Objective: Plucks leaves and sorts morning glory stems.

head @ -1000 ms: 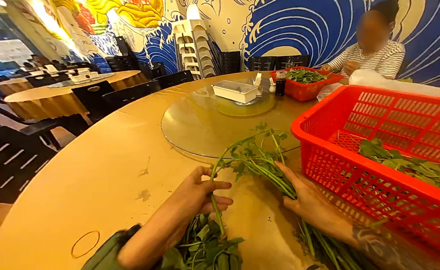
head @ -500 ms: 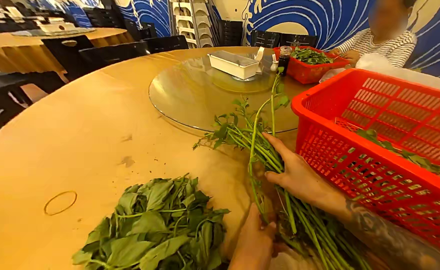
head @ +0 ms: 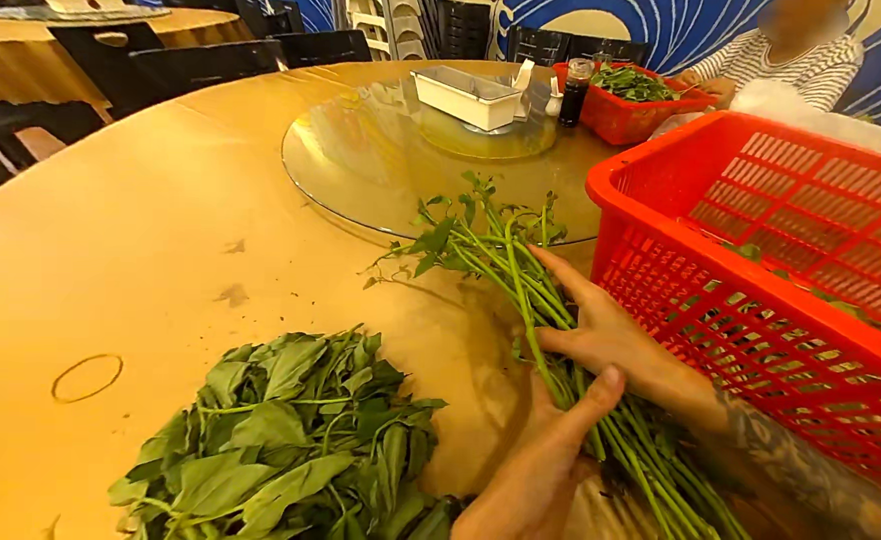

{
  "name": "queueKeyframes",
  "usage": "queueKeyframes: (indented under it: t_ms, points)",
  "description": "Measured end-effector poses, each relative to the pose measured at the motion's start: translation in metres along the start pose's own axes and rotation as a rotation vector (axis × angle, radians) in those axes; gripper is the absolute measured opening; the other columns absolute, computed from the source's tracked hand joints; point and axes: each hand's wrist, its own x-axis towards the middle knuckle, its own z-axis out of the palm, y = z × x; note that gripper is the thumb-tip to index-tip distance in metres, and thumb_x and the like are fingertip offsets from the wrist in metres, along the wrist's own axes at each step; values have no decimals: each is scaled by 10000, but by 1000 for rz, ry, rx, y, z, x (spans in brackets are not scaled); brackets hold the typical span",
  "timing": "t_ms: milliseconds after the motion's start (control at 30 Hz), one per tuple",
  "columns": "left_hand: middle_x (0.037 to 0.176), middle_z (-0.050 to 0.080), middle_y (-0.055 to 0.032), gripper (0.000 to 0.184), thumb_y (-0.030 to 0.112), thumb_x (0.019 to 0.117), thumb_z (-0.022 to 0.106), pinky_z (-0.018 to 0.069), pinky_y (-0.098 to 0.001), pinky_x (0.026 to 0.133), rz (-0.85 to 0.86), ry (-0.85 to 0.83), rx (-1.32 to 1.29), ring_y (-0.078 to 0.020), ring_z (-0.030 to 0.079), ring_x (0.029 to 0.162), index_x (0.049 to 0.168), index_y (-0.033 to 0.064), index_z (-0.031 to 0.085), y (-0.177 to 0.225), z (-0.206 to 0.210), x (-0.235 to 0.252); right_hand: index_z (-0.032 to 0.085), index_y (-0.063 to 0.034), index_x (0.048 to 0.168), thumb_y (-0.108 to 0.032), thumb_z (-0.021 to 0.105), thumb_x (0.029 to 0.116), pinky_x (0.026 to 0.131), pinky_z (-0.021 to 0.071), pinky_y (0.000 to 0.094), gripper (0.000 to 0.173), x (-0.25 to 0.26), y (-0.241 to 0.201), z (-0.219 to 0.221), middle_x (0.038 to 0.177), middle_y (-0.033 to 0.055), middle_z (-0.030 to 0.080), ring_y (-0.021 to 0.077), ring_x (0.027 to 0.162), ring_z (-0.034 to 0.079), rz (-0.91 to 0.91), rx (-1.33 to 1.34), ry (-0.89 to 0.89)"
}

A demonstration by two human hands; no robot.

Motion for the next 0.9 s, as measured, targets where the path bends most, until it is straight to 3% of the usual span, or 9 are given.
queueKeyframes:
  t_ms: [100,200,333,433,533,633,733,833,900]
  points:
    - [1514,438,-117,839,386,994,633,487,-462,1075,76,-23,-172,-235,501,1366,1611,231,86,-6,11,6,283,-253,1632,-45,749,888,886,555,419,902,-2,-3,-2,1416,111,579,223,1131,641,-6,48,5]
    - [1482,465,-98,815,492,989,605,471,-463,1069,137,45,-199,-232,505,1345,1615,279,128,-4,12,11,282,-255,1632,-28,721,891,865,559,388,890,-2,0,0,1384,109,588,204,1115,637,5,111,35]
    - [1394,552,-78,783,490,937,685,493,-440,1031,185,105,-184,-216,559,1271,1570,279,276,-2,13,20,234,-263,1639,-116,662,968,843,536,384,810,-6,1,4,1353,130,596,215,1067,630,118,281,16]
    - [1320,618,-67,719,423,919,736,526,-432,1002,207,104,-144,-207,610,1218,1510,236,371,-1,15,27,165,-299,1648,-339,494,1068,995,501,389,668,-13,0,-3,1541,81,465,177,1258,563,200,403,16]
    - [1270,647,-78,736,317,883,800,545,-390,988,274,122,-109,-194,640,1164,1481,167,399,-2,19,31,67,-310,1658,-467,346,1095,1155,368,428,647,-20,-6,-10,1673,16,284,152,1451,396,261,473,58]
    - [1142,694,-91,602,221,886,800,587,-355,896,302,162,-101,-185,692,1038,1393,117,490,0,26,28,107,-274,1645,-459,345,1099,1103,440,419,624,-27,-16,-22,1591,65,409,167,1376,491,271,358,4]
    - [1063,695,-86,466,175,923,756,591,-328,829,309,207,-66,-163,693,963,1326,94,537,4,33,23,139,-225,1662,-407,433,1089,906,512,381,669,-32,-22,-35,1439,119,541,197,1151,597,164,11,-22]
    - [1036,690,-90,406,145,943,718,591,-320,782,330,204,-69,-163,691,914,1306,93,543,10,38,19,181,-186,1658,-438,438,1079,1049,476,399,682,-35,-28,-47,1531,78,490,179,1309,540,96,-27,-34]
    - [1029,692,-108,419,147,952,697,594,-336,753,337,183,-65,-186,697,885,1330,101,524,16,38,16,206,-223,1654,-506,397,1074,1087,462,401,673,-35,-23,-56,1545,30,491,159,1358,519,62,72,-11]
